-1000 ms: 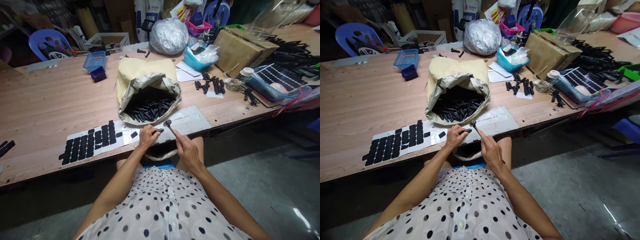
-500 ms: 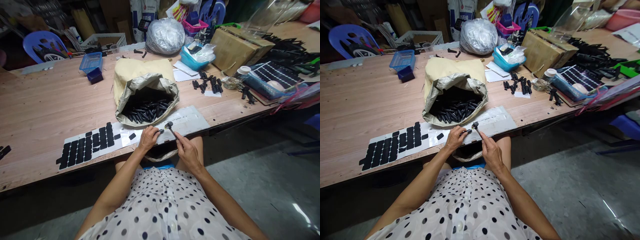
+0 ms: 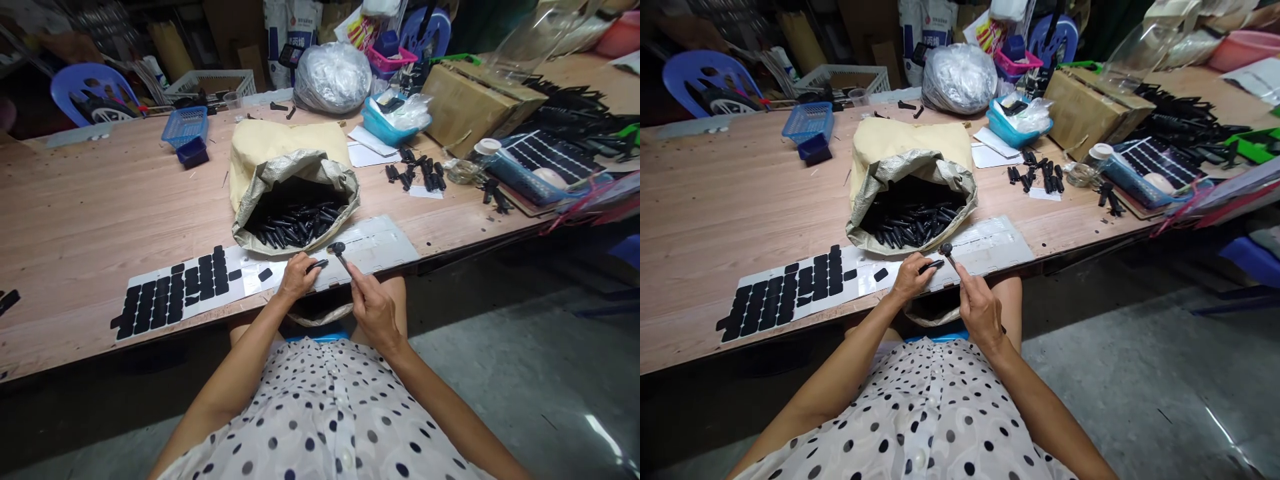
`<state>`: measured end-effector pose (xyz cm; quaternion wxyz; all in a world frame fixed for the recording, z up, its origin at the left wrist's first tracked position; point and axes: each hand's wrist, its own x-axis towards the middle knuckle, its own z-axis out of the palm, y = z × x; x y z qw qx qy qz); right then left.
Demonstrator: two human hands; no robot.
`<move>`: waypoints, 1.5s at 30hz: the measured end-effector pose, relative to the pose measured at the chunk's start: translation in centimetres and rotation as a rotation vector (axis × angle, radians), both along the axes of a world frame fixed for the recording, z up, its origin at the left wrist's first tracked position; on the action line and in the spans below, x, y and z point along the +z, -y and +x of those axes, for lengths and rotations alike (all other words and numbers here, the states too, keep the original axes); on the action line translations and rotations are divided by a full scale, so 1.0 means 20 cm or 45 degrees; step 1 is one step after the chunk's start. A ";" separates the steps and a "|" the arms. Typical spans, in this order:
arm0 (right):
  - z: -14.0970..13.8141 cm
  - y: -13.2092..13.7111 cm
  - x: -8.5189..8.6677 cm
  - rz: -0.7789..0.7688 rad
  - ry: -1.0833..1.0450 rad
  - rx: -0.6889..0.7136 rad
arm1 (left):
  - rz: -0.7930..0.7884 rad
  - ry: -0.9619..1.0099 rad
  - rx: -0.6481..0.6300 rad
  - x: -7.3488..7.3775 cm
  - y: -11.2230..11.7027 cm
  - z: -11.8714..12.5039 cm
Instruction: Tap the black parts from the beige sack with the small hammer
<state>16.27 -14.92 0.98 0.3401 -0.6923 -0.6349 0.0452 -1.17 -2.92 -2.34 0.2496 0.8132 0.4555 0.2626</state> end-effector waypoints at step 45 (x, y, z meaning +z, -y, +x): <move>0.42 -0.63 -0.20 -0.145 0.352 -0.513 | -1.840 1.251 0.456 0.30 0.20 0.06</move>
